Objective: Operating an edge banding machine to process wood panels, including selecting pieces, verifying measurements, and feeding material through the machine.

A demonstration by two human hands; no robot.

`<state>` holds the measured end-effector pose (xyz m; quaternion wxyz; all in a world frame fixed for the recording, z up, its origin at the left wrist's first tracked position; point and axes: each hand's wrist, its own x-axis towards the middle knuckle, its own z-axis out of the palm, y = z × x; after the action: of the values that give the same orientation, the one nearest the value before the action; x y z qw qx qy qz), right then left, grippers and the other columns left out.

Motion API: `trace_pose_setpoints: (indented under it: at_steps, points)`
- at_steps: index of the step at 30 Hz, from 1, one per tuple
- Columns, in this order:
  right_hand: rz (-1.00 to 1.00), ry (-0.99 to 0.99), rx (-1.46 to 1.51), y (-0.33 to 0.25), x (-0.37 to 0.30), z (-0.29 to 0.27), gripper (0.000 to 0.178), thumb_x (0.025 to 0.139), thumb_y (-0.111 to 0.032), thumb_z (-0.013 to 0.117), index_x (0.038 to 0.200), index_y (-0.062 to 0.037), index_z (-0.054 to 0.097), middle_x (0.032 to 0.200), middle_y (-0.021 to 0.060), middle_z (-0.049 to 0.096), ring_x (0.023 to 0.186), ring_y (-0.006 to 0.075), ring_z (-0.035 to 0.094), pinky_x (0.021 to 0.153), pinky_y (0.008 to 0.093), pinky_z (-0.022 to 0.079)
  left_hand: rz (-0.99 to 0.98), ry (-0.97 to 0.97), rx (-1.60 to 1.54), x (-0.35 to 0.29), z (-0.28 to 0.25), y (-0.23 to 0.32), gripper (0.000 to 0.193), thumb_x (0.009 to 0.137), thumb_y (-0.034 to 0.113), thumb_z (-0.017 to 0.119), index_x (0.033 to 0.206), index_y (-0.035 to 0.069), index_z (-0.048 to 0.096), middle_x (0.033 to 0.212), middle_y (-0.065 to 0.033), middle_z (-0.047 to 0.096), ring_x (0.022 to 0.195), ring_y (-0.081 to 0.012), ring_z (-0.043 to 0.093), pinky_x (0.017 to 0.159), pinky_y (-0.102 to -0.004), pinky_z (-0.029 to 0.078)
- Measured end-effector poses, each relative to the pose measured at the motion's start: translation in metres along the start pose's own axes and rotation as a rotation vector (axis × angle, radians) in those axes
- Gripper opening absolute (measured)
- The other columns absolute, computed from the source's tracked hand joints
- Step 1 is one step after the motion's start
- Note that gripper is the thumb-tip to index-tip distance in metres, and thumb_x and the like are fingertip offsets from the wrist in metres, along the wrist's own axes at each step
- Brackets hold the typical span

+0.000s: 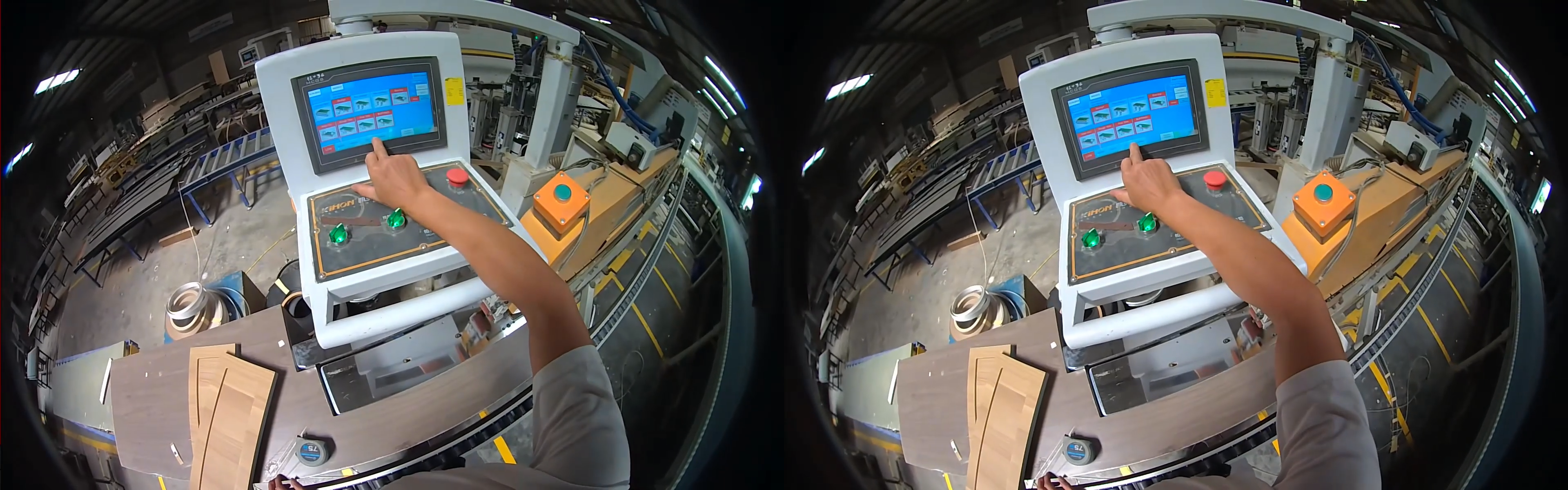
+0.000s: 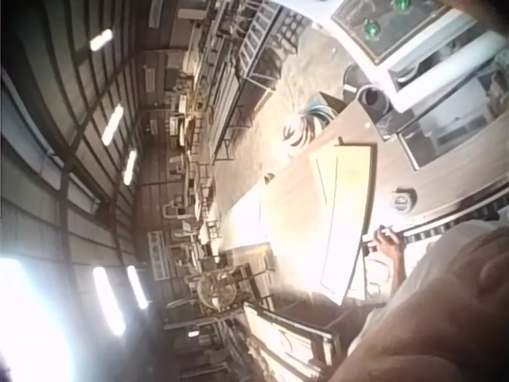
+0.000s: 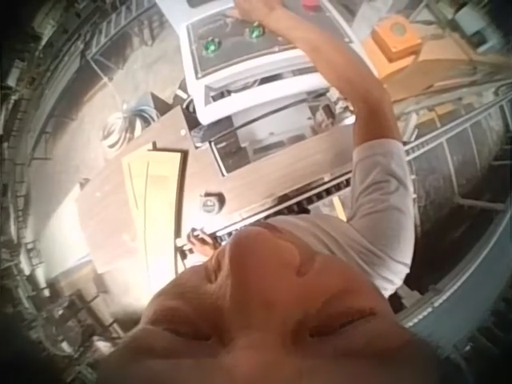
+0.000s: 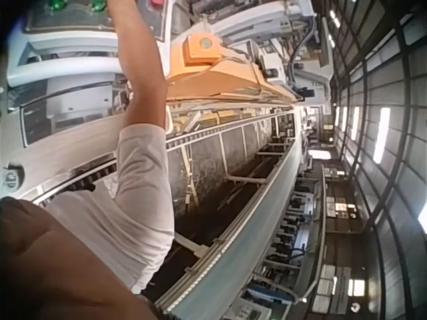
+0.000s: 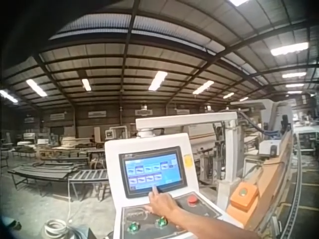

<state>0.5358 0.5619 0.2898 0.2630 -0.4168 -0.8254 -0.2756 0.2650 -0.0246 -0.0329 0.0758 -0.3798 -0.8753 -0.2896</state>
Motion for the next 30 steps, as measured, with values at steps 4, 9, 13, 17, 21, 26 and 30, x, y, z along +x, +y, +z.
trace_pose_setpoints:
  at_steps: [4, 9, 13, 17, 21, 26, 30]
  points:
    - [-0.002, 0.016, 0.008, -0.001, 0.001, 0.002, 0.062, 0.078, -0.057, 0.07, 0.09, 0.0031, 0.059, 0.135, 0.0318, 0.05, 0.065, 0.0314, 0.07, 0.057, 0.0388, 0.056, -0.043, -0.028, -0.001, 0.001, -0.005, 0.008, 0.044, 0.1, 0.039, 0.046, 0.121, 0.002, 0.057, 0.124, -0.0211, 0.052, 0.101, -0.0389, 0.058, 0.083, -0.0476, 0.051]
    - [-0.04, -0.003, 0.021, -0.002, 0.008, -0.008, 0.059, 0.078, -0.054, 0.071, 0.094, 0.0002, 0.053, 0.139, 0.03, 0.047, 0.068, 0.0284, 0.07, 0.058, 0.0384, 0.056, -0.111, -0.064, -0.069, 0.004, -0.008, 0.015, 0.046, 0.1, 0.042, 0.045, 0.122, 0.002, 0.056, 0.125, -0.0212, 0.052, 0.105, -0.038, 0.057, 0.087, -0.0466, 0.05]
    - [-0.151, 0.042, 0.107, 0.003, 0.02, -0.024, 0.057, 0.081, -0.053, 0.069, 0.093, 0.0004, 0.056, 0.143, 0.0273, 0.044, 0.082, 0.0307, 0.07, 0.062, 0.0377, 0.057, -0.022, -0.006, -0.017, 0.002, 0.003, -0.008, 0.041, 0.098, 0.037, 0.051, 0.121, 0.004, 0.057, 0.119, -0.0214, 0.055, 0.096, -0.0359, 0.061, 0.076, -0.0453, 0.054]
    - [-0.149, 0.038, 0.18, -0.009, 0.049, -0.043, 0.062, 0.085, -0.057, 0.063, 0.099, 0.003, 0.059, 0.145, 0.0257, 0.042, 0.083, 0.0339, 0.07, 0.068, 0.0417, 0.057, -0.067, -0.015, -0.119, 0.003, -0.005, 0.004, 0.038, 0.097, 0.032, 0.053, 0.119, 0.002, 0.058, 0.121, -0.0228, 0.055, 0.092, -0.0371, 0.063, 0.076, -0.0454, 0.054]
    - [-0.122, -0.051, 0.155, -0.022, 0.075, -0.044, 0.072, 0.085, -0.062, 0.059, 0.111, 0.0049, 0.061, 0.146, 0.0239, 0.041, 0.089, 0.0374, 0.068, 0.076, 0.0458, 0.055, -0.015, 0.025, -0.082, 0.001, -0.005, 0.0, 0.036, 0.096, 0.03, 0.055, 0.117, 0.001, 0.059, 0.12, -0.0234, 0.055, 0.092, -0.038, 0.063, 0.076, -0.0465, 0.054]
    - [-0.056, -0.024, 0.172, -0.018, 0.074, -0.06, 0.07, 0.086, -0.063, 0.056, 0.106, 0.0034, 0.063, 0.144, 0.0247, 0.044, 0.096, 0.0368, 0.067, 0.079, 0.045, 0.054, -0.011, 0.036, -0.101, -0.001, -0.003, -0.001, 0.033, 0.095, 0.027, 0.057, 0.117, 0.003, 0.06, 0.119, -0.023, 0.055, 0.09, -0.0365, 0.063, 0.077, -0.0453, 0.053]
    - [0.088, 0.362, 0.313, 0.006, 0.035, -0.116, 0.04, 0.088, -0.043, 0.066, 0.09, -0.0033, 0.067, 0.12, 0.0194, 0.065, 0.078, 0.0314, 0.07, 0.068, 0.0388, 0.055, -0.003, 0.026, -0.136, 0.005, -0.003, 0.004, 0.033, 0.094, 0.029, 0.058, 0.116, 0.004, 0.06, 0.119, -0.0223, 0.055, 0.087, -0.0362, 0.062, 0.073, -0.0465, 0.051]
